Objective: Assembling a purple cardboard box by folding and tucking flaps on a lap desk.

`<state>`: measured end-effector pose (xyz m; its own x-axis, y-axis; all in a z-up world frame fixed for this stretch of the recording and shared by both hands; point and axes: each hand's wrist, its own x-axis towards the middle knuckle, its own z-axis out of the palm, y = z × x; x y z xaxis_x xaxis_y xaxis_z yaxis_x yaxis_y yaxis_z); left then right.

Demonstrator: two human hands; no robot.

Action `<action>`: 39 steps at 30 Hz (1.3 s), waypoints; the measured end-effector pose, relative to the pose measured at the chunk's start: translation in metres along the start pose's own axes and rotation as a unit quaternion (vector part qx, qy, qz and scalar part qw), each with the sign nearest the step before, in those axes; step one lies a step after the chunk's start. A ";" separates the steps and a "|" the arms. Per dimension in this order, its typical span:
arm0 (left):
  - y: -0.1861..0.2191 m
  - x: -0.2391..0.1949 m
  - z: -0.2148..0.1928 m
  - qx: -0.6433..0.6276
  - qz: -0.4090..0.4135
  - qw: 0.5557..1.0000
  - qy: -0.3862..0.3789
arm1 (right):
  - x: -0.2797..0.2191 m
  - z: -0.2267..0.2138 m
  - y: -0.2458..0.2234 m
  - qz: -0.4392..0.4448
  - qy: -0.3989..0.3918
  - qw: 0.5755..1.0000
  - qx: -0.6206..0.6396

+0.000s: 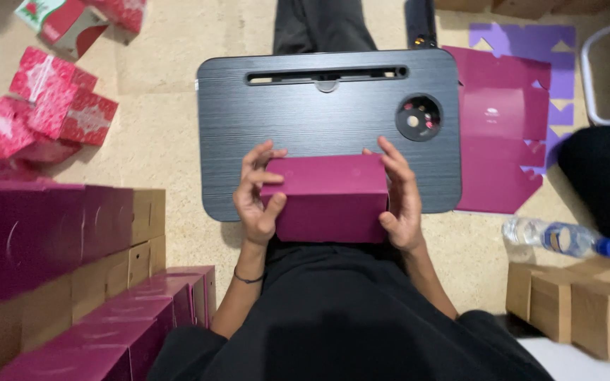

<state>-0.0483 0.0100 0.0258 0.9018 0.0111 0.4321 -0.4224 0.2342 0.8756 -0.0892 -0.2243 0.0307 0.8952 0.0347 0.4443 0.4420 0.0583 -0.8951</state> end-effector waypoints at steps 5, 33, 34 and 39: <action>0.001 0.007 -0.004 -0.020 -0.020 0.995 0.092 | 0.001 -0.013 0.001 0.061 -0.039 0.997 0.039; -0.035 0.028 -0.012 -0.269 -0.096 0.944 0.165 | 0.079 0.116 -0.092 0.251 -0.360 0.870 0.226; -0.038 0.029 -0.009 -0.251 -0.100 0.950 0.159 | 0.089 0.131 -0.105 0.251 -0.361 0.869 0.226; -0.047 0.030 0.007 -0.158 -0.118 0.971 0.135 | 0.121 0.191 -0.146 0.329 -0.460 0.760 0.322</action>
<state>-0.0016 -0.0076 -0.0008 0.9793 0.1648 0.1173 -0.1898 0.5474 0.8150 -0.0566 -0.0383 0.2224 0.3616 0.9323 0.0107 -0.4684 0.1916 -0.8625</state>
